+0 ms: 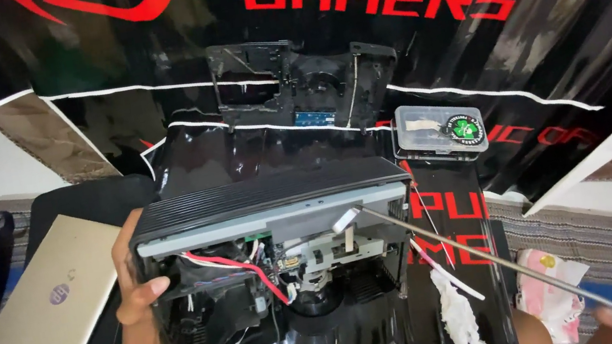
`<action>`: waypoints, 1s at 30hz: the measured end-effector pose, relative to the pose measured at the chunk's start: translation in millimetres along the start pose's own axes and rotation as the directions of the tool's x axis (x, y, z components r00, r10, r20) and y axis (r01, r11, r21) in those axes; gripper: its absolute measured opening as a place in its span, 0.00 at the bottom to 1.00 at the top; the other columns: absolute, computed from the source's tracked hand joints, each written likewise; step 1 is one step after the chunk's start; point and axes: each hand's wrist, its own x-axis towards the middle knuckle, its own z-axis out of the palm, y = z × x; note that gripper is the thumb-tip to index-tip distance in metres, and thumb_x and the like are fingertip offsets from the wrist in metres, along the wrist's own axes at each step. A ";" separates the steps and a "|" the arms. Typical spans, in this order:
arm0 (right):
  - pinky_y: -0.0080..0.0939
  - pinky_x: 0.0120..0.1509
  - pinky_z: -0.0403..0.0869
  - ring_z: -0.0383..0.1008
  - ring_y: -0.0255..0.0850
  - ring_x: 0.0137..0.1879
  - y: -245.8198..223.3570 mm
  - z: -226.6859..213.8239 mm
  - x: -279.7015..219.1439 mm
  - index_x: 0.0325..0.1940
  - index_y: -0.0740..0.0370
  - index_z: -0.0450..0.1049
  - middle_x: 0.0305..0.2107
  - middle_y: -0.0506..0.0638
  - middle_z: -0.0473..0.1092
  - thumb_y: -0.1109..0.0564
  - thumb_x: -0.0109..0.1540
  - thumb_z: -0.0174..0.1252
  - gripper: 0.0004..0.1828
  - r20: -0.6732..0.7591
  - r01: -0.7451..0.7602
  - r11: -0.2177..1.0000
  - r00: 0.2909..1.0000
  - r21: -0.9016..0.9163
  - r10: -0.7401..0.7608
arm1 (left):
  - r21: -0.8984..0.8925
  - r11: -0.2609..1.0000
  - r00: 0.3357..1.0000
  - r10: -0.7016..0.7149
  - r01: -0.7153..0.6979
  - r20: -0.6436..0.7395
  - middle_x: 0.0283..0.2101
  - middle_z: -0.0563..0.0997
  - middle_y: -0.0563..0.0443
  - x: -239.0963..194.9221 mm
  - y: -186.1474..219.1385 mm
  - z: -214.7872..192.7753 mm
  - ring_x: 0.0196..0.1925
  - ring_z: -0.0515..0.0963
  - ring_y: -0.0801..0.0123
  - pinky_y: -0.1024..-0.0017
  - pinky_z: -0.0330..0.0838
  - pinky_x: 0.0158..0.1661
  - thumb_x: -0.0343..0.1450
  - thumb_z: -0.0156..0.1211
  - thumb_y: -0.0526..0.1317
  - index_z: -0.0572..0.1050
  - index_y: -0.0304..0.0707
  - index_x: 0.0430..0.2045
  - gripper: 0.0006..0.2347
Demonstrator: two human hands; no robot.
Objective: The person uses a screwdriver to remove screws from a disassembled electronic device, then uses a cotton swab to clean internal components. They continue to adjust and inspect the device while seated on the floor.
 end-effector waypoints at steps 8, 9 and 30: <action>0.60 0.52 0.87 0.75 0.62 0.63 -20.7 219.1 44.9 0.78 0.33 0.58 0.55 0.56 0.65 0.41 0.76 0.48 0.25 -0.252 0.813 0.547 0.497 -0.198 -0.830 | -0.004 1.000 1.000 -0.009 0.009 0.029 0.50 0.78 0.49 -0.1 -1.9 -2.5 0.53 0.79 0.64 0.70 0.71 0.55 0.62 0.68 0.50 0.68 0.26 0.57 0.32; 0.59 0.55 0.85 0.75 0.62 0.55 -33.9 234.4 54.5 0.76 0.40 0.53 0.50 0.59 0.65 0.41 0.77 0.43 0.23 -0.183 0.839 0.444 0.405 -0.316 -0.896 | -0.004 1.000 1.000 -0.022 0.022 0.020 0.50 0.78 0.49 -3.0 -4.1 -3.5 0.53 0.79 0.64 0.70 0.72 0.54 0.61 0.68 0.49 0.68 0.26 0.57 0.33; 0.56 0.59 0.83 0.80 0.64 0.47 -137.8 355.1 172.5 0.60 0.72 0.52 0.48 0.76 0.71 0.71 0.76 0.47 0.12 0.220 0.733 0.525 0.650 -0.432 -0.727 | -0.136 0.821 0.729 -0.557 0.554 -0.397 0.37 0.81 0.46 -11.6 -48.1 6.8 0.37 0.78 0.64 0.70 0.69 0.37 0.62 0.53 0.41 0.78 0.33 0.40 0.16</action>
